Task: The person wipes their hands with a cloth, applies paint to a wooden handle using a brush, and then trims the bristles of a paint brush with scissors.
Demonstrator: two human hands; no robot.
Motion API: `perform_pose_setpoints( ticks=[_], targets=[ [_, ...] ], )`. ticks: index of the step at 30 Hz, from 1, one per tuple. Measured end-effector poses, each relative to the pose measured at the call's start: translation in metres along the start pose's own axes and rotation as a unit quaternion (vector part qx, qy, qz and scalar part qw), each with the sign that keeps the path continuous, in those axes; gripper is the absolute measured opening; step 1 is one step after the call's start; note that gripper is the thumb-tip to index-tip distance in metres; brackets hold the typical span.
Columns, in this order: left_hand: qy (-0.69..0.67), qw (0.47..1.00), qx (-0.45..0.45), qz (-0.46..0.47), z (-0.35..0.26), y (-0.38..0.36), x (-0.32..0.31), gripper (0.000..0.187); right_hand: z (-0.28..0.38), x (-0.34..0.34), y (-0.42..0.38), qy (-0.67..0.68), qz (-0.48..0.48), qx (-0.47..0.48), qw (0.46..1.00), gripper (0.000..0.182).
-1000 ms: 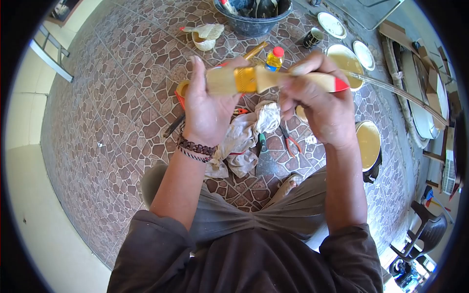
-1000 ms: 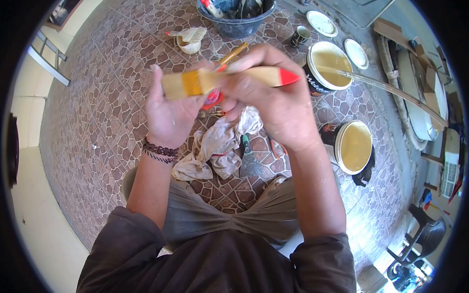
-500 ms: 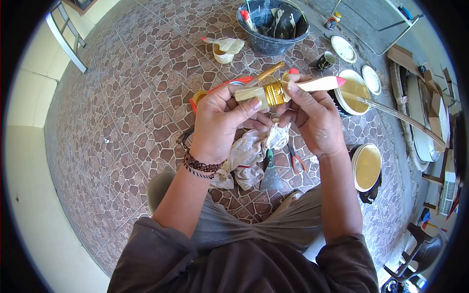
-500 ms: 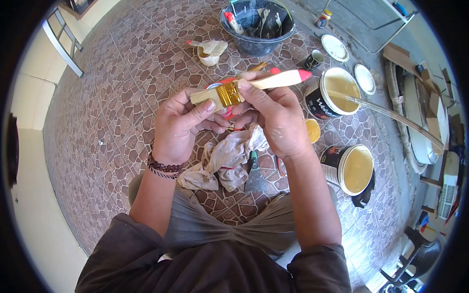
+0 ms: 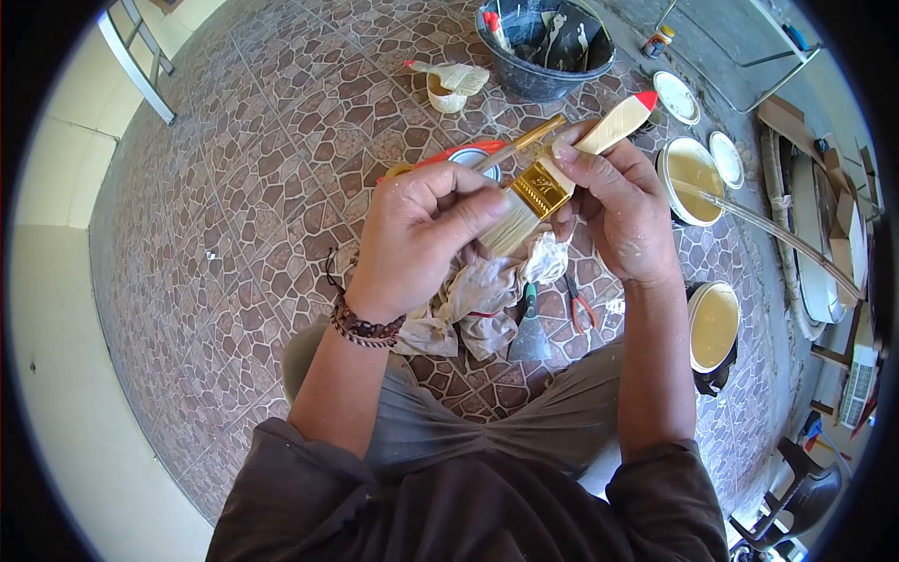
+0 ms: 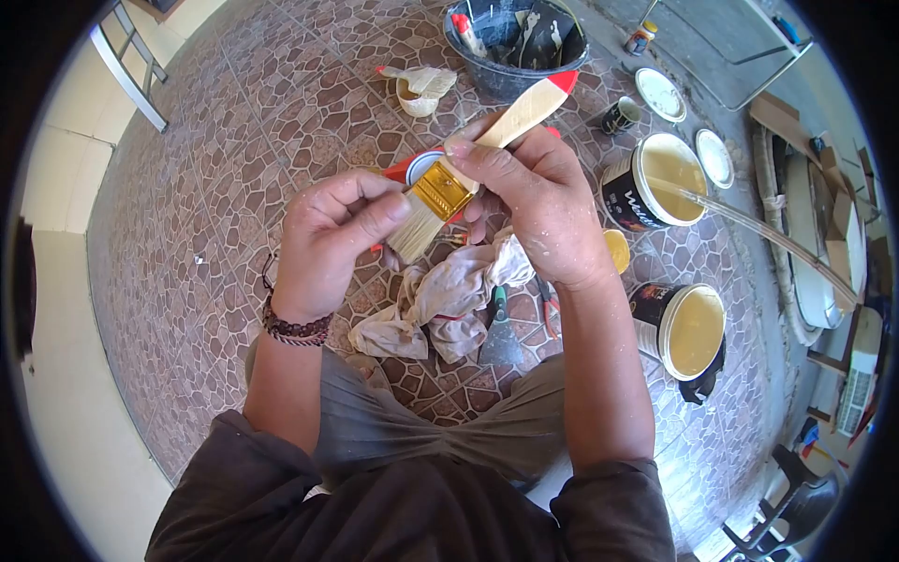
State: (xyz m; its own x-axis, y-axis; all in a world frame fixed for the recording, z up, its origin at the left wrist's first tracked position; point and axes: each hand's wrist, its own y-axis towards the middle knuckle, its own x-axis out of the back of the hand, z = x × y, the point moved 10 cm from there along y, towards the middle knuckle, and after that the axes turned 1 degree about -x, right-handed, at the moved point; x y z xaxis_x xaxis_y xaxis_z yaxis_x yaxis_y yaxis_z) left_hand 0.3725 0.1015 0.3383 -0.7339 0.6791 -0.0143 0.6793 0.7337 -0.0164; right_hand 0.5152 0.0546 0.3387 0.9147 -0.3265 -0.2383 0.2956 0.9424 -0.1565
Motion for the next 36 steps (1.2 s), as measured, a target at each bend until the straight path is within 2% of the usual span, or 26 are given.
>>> perform_pose_setpoints(
  ticks=[3,7,11,14,15,18,19,21,26,28,33,35,36],
  targets=[
    [-0.029,0.999,0.015,0.019,0.004,0.001,0.004,0.016,0.000,0.004,0.003,0.041,-0.009,-0.003,0.999,0.019],
    [-0.004,1.000,0.017,0.014,0.001,0.002,0.010,0.019,-0.001,0.005,0.007,0.037,-0.015,0.005,0.999,0.019],
    [0.010,1.000,0.004,-0.021,0.004,0.005,0.024,0.020,-0.001,0.006,0.008,0.042,-0.001,0.006,0.999,0.019],
    [0.041,0.993,-0.034,-0.103,-0.003,0.006,0.038,0.020,-0.003,0.006,0.009,0.047,0.000,0.000,0.999,0.018],
    [0.041,0.993,-0.033,-0.104,-0.004,0.005,0.035,0.020,-0.003,0.006,0.009,0.052,0.001,0.001,0.999,0.018],
    [0.076,0.987,-0.137,-0.042,-0.023,0.006,0.007,0.020,-0.004,0.002,0.009,0.044,0.018,0.004,0.999,0.019],
    [0.076,0.987,-0.136,-0.042,-0.021,0.005,0.007,0.020,-0.005,0.001,0.009,0.045,0.018,0.002,0.999,0.019],
    [0.065,0.997,-0.006,0.034,0.007,0.007,-0.005,0.019,-0.004,0.000,0.008,-0.006,0.005,0.004,1.000,0.020],
    [-0.038,0.997,0.054,0.041,0.015,0.006,-0.001,0.019,-0.007,0.007,0.012,0.001,-0.011,0.009,1.000,0.021],
    [-0.043,0.988,0.141,0.044,0.033,0.003,0.004,0.025,-0.008,0.007,0.012,0.016,-0.012,0.011,1.000,0.021],
    [-0.084,0.994,0.074,-0.008,0.031,0.012,0.001,0.028,-0.005,0.004,0.012,-0.004,-0.009,0.009,1.000,0.021],
    [-0.134,0.984,0.063,0.100,0.025,0.006,-0.033,0.028,-0.006,0.003,0.012,-0.013,0.000,0.001,1.000,0.021],
    [-0.125,0.985,0.051,0.104,0.024,0.004,-0.037,0.025,-0.007,0.002,0.012,-0.024,0.009,-0.004,1.000,0.020]
  ],
)
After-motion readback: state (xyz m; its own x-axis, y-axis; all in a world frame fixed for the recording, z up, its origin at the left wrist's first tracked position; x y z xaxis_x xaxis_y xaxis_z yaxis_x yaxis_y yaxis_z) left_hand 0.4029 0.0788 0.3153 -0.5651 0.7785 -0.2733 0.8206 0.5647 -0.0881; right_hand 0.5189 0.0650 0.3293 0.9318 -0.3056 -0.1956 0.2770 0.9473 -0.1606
